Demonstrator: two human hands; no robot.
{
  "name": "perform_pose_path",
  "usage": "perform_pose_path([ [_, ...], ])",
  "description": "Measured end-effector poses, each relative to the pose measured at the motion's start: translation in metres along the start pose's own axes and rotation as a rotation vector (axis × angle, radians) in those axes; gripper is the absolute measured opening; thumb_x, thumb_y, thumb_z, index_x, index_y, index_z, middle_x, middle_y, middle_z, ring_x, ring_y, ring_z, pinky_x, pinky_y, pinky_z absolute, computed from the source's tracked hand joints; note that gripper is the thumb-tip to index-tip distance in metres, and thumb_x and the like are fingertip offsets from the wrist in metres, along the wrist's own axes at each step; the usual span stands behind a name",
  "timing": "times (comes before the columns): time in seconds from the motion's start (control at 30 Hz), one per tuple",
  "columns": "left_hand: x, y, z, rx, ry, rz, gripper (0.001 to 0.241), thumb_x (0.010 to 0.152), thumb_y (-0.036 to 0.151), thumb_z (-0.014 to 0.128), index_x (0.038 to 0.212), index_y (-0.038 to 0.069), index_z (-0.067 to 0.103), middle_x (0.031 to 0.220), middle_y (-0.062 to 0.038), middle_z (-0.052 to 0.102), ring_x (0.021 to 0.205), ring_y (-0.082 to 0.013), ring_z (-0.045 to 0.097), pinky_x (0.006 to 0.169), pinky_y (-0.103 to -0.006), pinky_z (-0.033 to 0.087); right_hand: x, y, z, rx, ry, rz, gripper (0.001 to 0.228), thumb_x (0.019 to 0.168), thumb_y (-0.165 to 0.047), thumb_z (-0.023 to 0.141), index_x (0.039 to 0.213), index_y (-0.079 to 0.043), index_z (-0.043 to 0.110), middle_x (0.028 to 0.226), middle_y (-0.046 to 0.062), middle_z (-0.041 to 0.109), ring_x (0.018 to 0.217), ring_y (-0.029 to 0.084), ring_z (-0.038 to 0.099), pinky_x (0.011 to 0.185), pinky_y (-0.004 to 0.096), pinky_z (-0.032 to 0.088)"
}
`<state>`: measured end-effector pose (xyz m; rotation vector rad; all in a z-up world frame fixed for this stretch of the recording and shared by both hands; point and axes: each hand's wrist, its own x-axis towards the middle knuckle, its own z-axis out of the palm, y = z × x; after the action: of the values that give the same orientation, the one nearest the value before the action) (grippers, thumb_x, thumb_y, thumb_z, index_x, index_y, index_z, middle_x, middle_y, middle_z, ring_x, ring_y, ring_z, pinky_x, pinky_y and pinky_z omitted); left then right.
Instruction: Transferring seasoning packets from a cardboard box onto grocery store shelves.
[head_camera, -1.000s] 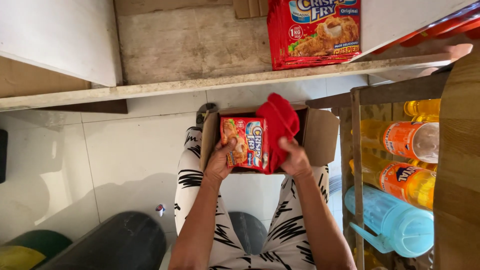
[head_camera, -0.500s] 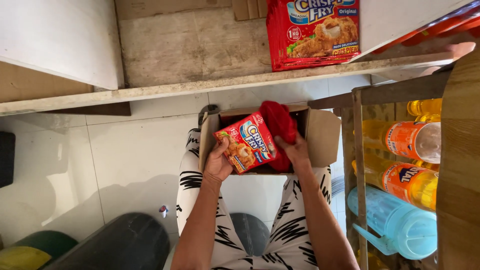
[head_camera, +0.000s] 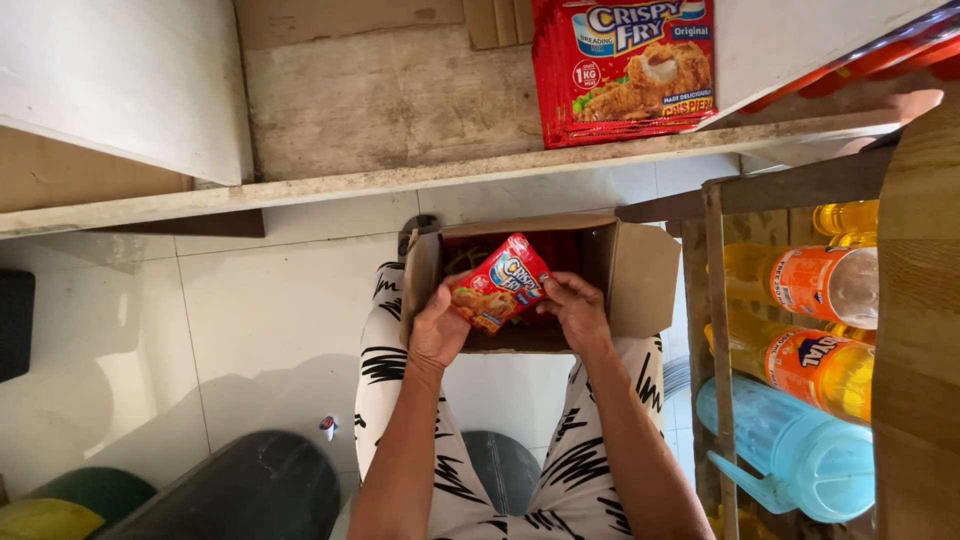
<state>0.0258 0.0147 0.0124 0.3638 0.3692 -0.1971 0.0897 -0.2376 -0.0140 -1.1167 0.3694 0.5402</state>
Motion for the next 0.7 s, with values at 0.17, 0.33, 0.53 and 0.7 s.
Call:
perform_pose_path([
  [0.17,0.01,-0.016,-0.046,0.282,0.024,0.029,0.037,0.1,0.03,0.079,0.121,0.003,0.063,0.129,-0.009,0.069,0.124,-0.0241,0.06,0.11,-0.0451,0.045,-0.008,-0.032,-0.004,0.154,-0.13,-0.109,0.017,0.094,-0.008,0.071,0.11,-0.001,0.072,0.11,0.009,0.074,0.099,0.022,0.069,0.089,0.038,0.059],
  [0.33,0.002,-0.013,0.006,0.639,0.006,0.031,0.04,0.095,0.021,0.076,0.131,0.006,0.069,0.122,-0.002,0.07,0.112,-0.0121,0.062,0.1,-0.0301,0.049,0.008,-0.011,-0.03,0.179,-0.114,-0.075,0.012,0.096,-0.007,0.07,0.108,-0.003,0.073,0.109,0.009,0.073,0.104,0.022,0.068,0.088,0.039,0.056],
  [0.53,0.009,-0.033,-0.025,0.713,0.067,0.002,0.034,0.098,0.021,0.073,0.127,0.003,0.072,0.115,-0.002,0.074,0.102,-0.0097,0.065,0.094,-0.0301,0.053,0.006,-0.016,-0.015,0.208,-0.125,-0.06,0.024,0.1,-0.013,0.072,0.122,-0.004,0.067,0.115,0.008,0.07,0.104,0.023,0.066,0.086,0.04,0.054],
  [0.7,0.014,-0.031,-0.03,0.364,0.005,0.037,0.032,0.099,0.018,0.073,0.127,0.004,0.07,0.117,-0.001,0.073,0.105,-0.0109,0.065,0.095,-0.0311,0.054,0.0,-0.021,0.005,0.11,-0.021,0.09,0.05,0.093,-0.026,0.072,0.137,-0.006,0.057,0.125,0.006,0.068,0.114,0.019,0.066,0.099,0.037,0.054],
])
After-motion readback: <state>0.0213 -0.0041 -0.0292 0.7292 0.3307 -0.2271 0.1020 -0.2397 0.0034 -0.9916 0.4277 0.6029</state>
